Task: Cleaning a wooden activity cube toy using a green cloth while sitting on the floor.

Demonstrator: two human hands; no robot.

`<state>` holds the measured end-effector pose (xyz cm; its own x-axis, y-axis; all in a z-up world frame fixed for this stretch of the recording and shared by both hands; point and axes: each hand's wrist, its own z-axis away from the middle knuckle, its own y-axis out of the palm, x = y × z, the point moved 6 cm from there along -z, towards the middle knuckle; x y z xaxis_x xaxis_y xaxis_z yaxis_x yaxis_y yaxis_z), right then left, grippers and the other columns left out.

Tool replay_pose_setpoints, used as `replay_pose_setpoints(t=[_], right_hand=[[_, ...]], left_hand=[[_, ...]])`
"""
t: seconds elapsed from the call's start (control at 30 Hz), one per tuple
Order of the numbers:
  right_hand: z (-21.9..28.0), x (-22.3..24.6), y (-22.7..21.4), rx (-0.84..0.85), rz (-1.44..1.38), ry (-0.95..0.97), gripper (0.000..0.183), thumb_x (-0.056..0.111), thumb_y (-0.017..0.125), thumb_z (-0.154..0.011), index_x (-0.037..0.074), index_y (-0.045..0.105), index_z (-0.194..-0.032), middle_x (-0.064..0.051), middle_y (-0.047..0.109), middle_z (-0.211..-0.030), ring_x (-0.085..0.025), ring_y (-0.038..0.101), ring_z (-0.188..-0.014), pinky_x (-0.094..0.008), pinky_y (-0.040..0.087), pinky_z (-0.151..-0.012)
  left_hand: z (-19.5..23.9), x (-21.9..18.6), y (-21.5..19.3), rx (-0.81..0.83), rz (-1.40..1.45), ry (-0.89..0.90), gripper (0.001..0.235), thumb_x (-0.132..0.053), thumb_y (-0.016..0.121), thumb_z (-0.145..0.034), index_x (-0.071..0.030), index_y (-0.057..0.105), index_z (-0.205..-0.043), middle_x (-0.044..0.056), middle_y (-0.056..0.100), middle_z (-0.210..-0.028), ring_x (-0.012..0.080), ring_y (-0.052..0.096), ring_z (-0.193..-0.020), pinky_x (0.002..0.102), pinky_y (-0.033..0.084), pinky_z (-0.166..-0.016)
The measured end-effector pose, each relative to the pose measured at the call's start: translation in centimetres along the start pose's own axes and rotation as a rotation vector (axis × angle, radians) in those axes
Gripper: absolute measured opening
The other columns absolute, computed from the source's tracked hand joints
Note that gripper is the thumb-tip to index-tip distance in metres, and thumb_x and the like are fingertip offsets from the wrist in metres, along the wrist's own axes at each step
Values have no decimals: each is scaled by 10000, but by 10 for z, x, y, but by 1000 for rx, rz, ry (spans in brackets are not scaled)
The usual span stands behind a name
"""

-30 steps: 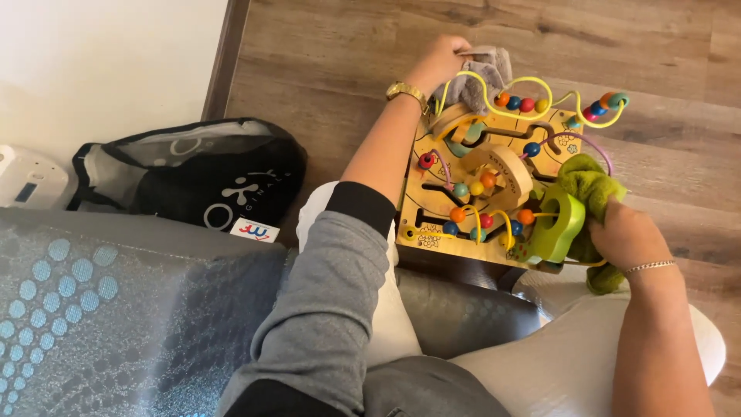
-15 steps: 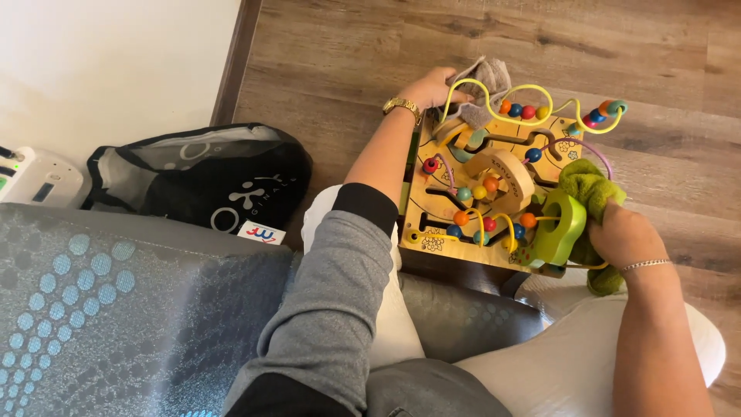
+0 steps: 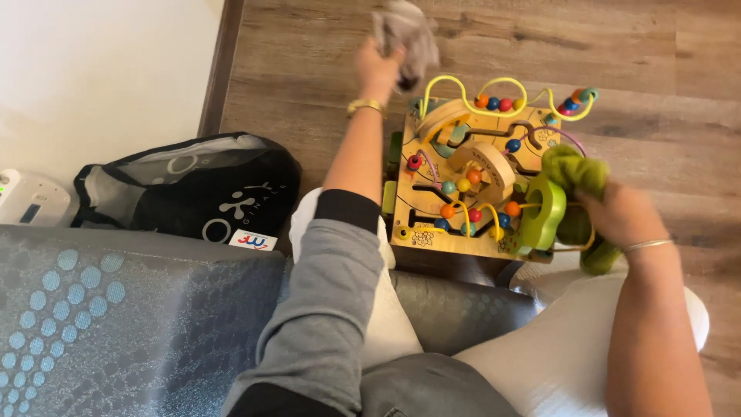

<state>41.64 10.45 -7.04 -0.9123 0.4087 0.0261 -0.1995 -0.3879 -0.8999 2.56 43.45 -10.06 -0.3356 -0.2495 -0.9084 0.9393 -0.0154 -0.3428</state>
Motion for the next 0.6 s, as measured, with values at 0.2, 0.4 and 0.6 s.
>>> replay_pose_setpoints(t=[0.2,0.4,0.6], right_hand=[[81,29,-96,-904,-494,-343,230,90,701,-1175,-118,677,-1270,-293,732,-1070,-408,701,-960,-495,503,-772],[101,169,-88,-506,-202,-440,412,486,799,-843,193,723,-1121,-135,683,-1047,-362,651,-904,-497,528,-689],[98,143,-112,-576,-918,-590,495,314,662,-1055,85,521,-1470,-119,569,-1357,-236,600,-1207,-371,500,-964]], left_hand=[[12,-68,-68,-291,655,496,234,-126,860,-777,-48,697,-925,44,647,-746,151,527,-679,336,492,-612],[119,-144,-17,40,501,380,261,-155,784,-869,-80,606,-693,-41,473,-536,74,315,-458,221,260,-437],[205,-145,42,359,369,486,512,-474,746,-783,-93,666,-1115,30,758,-947,142,706,-807,264,578,-640]])
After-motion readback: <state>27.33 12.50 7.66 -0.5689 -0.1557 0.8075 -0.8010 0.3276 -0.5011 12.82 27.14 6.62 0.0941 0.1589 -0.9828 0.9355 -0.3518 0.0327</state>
